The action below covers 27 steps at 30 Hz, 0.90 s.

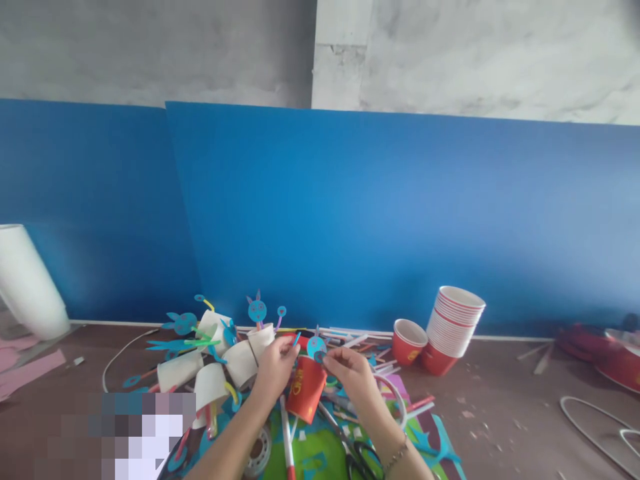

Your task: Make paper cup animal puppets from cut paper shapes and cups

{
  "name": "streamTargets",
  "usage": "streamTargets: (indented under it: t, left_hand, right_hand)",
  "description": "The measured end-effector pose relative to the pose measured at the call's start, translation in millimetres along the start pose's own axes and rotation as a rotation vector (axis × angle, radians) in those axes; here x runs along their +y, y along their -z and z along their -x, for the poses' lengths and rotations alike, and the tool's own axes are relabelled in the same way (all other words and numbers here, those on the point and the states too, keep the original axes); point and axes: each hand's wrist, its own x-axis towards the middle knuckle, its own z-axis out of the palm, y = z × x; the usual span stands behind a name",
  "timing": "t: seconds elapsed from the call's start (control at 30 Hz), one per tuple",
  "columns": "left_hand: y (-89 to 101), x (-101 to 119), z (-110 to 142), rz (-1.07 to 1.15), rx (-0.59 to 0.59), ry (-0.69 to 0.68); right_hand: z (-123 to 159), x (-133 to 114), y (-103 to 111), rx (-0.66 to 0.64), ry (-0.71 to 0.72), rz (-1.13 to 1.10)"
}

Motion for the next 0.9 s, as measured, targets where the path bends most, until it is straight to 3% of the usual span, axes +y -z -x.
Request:
streamTargets:
  t: [0.43,0.9]
  left_hand:
    - [-12.4,4,11,0.196,-0.127,-0.037]
    - [-15.8,5,10,0.254,-0.166,-0.059]
  right_hand:
    - [-31,-7,-23,-0.112,-0.110,0.012]
    - [-46,-21,-13,-0.204,-0.052,0.300]
